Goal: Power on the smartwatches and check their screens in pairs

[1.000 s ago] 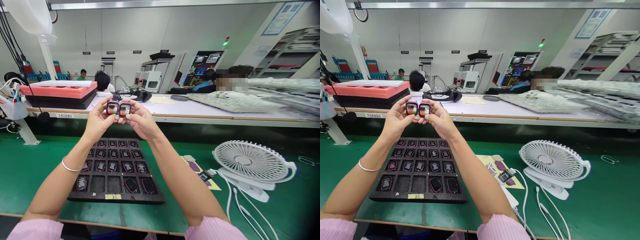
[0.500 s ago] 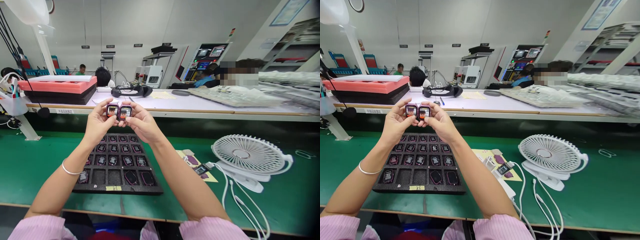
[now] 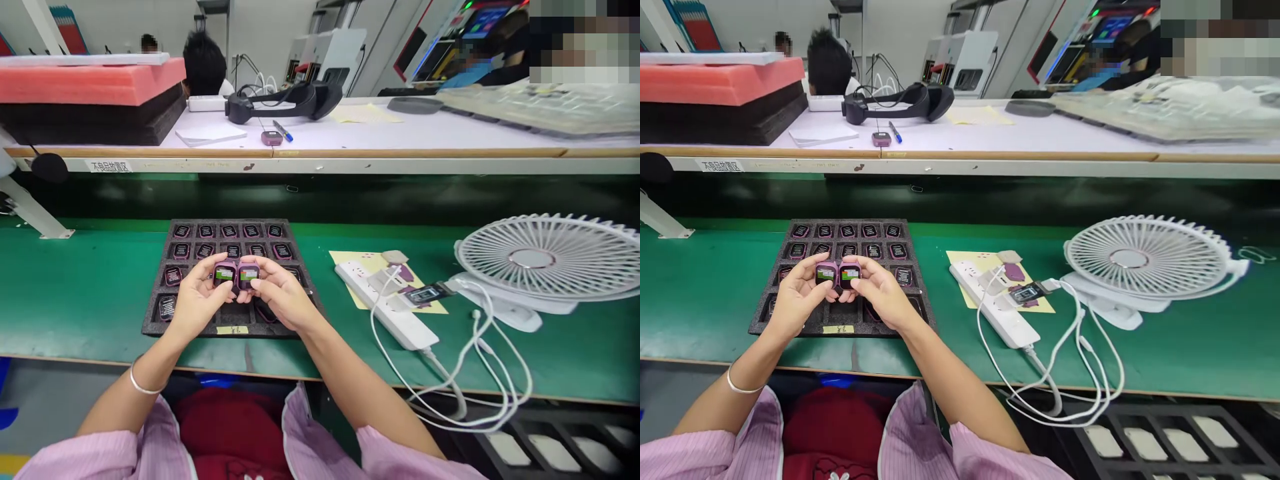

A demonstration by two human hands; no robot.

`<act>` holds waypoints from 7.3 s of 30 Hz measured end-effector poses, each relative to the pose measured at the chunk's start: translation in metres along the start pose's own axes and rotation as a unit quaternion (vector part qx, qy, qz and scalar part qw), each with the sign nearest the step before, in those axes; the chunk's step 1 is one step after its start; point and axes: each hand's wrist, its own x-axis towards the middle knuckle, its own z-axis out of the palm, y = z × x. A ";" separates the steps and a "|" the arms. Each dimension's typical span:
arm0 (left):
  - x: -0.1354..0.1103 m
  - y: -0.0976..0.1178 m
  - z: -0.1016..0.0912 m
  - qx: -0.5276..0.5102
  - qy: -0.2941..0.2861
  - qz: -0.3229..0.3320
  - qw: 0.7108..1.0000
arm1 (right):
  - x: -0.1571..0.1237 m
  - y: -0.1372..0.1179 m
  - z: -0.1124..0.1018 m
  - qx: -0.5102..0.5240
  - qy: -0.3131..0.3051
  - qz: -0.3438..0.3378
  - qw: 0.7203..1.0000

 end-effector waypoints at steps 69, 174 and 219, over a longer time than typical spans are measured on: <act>-0.015 -0.025 -0.014 0.011 -0.007 -0.093 0.996 | -0.013 0.023 0.001 0.024 0.036 0.101 0.994; 0.033 -0.009 0.011 0.237 0.004 0.014 0.971 | 0.013 -0.009 -0.030 0.151 -0.041 0.122 0.980; 0.032 -0.012 0.014 0.221 0.014 0.002 0.975 | 0.012 -0.011 -0.027 0.135 -0.036 0.121 0.983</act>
